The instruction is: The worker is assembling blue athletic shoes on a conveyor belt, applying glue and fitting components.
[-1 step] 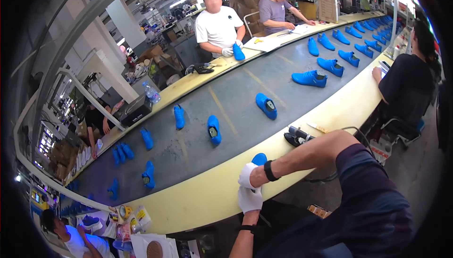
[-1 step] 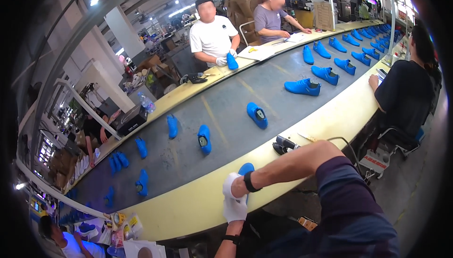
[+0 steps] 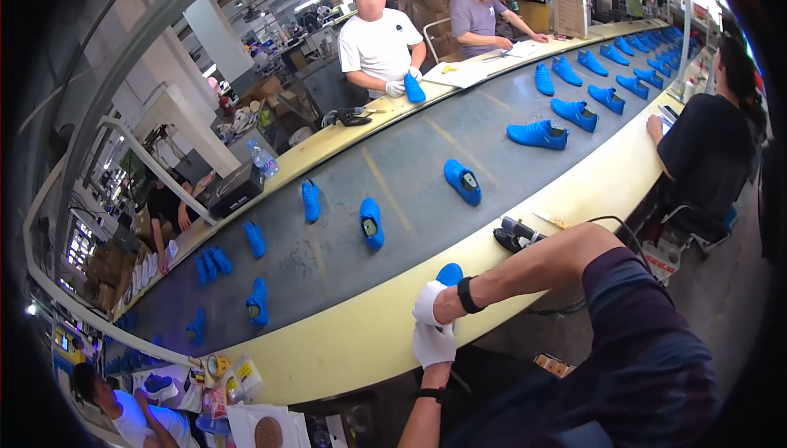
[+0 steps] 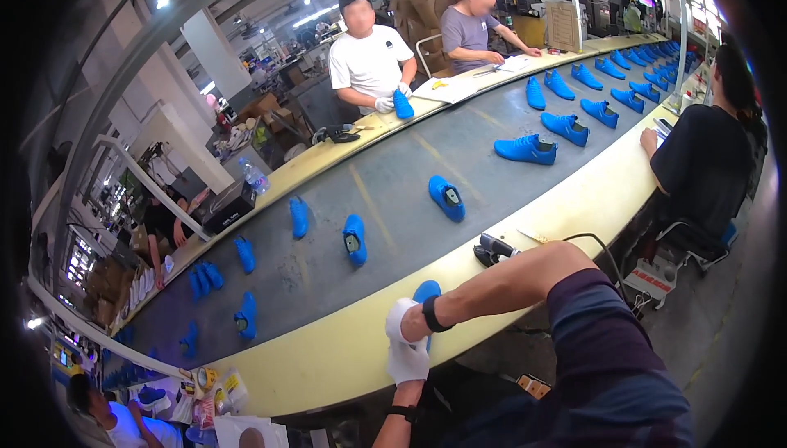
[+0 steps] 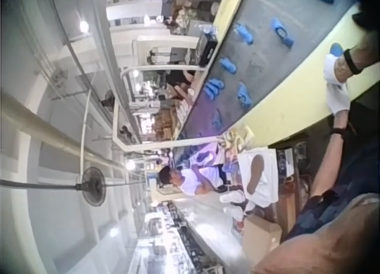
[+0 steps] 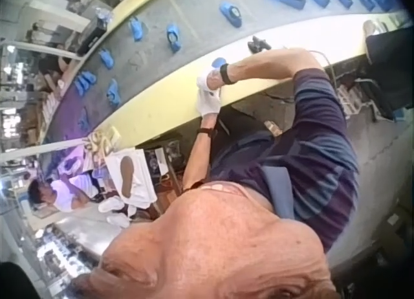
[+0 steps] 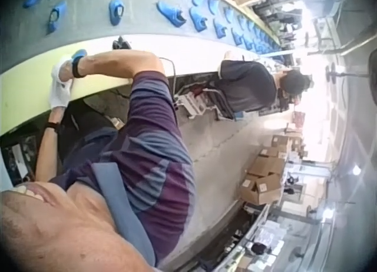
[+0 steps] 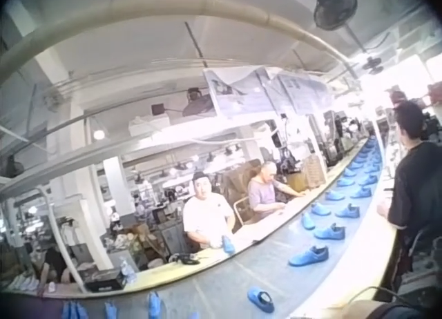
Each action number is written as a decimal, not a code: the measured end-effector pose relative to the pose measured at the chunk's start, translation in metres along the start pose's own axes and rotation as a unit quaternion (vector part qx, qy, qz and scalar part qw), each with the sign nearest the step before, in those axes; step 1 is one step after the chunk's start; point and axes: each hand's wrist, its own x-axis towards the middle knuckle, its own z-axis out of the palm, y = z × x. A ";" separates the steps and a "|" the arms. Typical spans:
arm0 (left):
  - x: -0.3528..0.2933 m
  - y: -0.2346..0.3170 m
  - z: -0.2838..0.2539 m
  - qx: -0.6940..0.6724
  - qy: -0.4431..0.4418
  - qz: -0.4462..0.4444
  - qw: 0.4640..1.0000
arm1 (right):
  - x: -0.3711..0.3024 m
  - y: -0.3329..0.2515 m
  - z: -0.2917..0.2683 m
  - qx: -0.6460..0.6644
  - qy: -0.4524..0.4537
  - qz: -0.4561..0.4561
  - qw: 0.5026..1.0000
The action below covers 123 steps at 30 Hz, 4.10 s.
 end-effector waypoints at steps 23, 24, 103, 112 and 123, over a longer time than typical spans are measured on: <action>-0.004 0.012 -0.009 0.035 -0.078 -0.045 0.995 | -0.069 -0.014 0.052 0.253 0.201 0.147 0.935; -0.007 0.012 -0.008 0.036 -0.079 -0.043 0.995 | -0.069 -0.007 0.048 0.232 0.190 0.126 0.946; -0.003 0.030 0.012 -0.067 0.030 -0.061 0.995 | -0.058 0.005 0.041 0.224 0.134 0.134 0.956; -0.006 0.017 -0.004 -0.099 -0.005 -0.019 0.995 | -0.080 -0.002 0.049 0.275 0.209 0.155 0.925; -0.002 0.013 0.006 0.000 -0.077 -0.052 0.996 | -0.057 0.016 0.035 0.239 0.120 0.126 0.955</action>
